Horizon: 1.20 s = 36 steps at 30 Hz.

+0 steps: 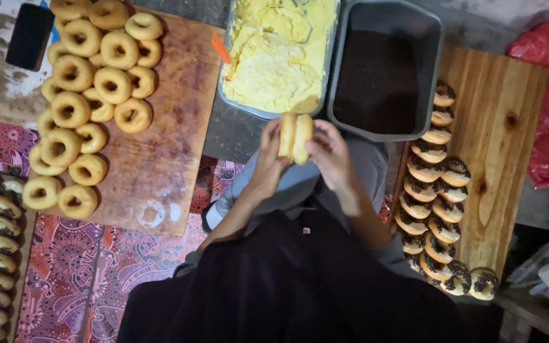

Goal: The person sits on the floor and repeatedly picks up plain donuts, scoops yellow filling into them by hand, then dips the filled donuts into a dark topping and stacks them on a wooden board.

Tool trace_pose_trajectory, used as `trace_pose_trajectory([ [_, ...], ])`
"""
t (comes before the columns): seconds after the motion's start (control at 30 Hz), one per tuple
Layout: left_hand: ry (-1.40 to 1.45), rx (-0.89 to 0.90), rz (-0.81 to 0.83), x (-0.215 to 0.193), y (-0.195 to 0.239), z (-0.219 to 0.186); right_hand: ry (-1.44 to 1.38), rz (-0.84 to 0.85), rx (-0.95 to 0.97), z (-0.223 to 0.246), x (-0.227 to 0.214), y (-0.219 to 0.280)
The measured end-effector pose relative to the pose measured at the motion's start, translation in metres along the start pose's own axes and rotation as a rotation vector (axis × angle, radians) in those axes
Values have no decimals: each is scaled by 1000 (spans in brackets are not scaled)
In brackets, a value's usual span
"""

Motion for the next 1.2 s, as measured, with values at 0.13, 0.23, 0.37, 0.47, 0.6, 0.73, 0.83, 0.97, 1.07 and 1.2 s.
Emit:
trace_pose_trajectory([
  [0.13, 591, -182, -179, 5, 0, 10, 728, -41, -508, 44, 33, 35],
  [0.23, 702, -295, -210, 11, 11, 29, 899, -170, -651, 68, 29, 43],
  [0.37, 997, -454, -323, 29, 27, 55, 893, -177, -706, 81, 27, 40],
  [0.47, 1030, -441, -373, 27, 37, 64, 1053, -86, -867, 75, 52, 45],
  [0.6, 997, -439, -410, 23, 40, 68, 787, -335, -517, 76, 15, 21],
  [0.73, 1063, -500, -420, 26, 33, 75, 1005, -15, -745, 67, 39, 27],
  [0.83, 1042, -502, -444, 23, 27, 94, 1041, 87, -351, 30, -9, -11],
  [0.97, 1128, -666, -487, 50, 55, 149, 392, -149, -74, 31, -168, -102],
  [1.07, 1201, -693, -392, 101, 84, 191, 381, -384, 78, 2, -259, -143],
  [1.2, 1119, -800, -365, 143, 120, 249, 536, -270, 217, -35, -275, -164],
])
Point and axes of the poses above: each hand's wrist, its own y-axis away from the middle knuckle, its own x-axis out of the palm, z = x × y, the point moved 9 cm from there along -y, towards the middle knuckle, and after that the axes turned 11 degrees about x, right-handed, at the moved point
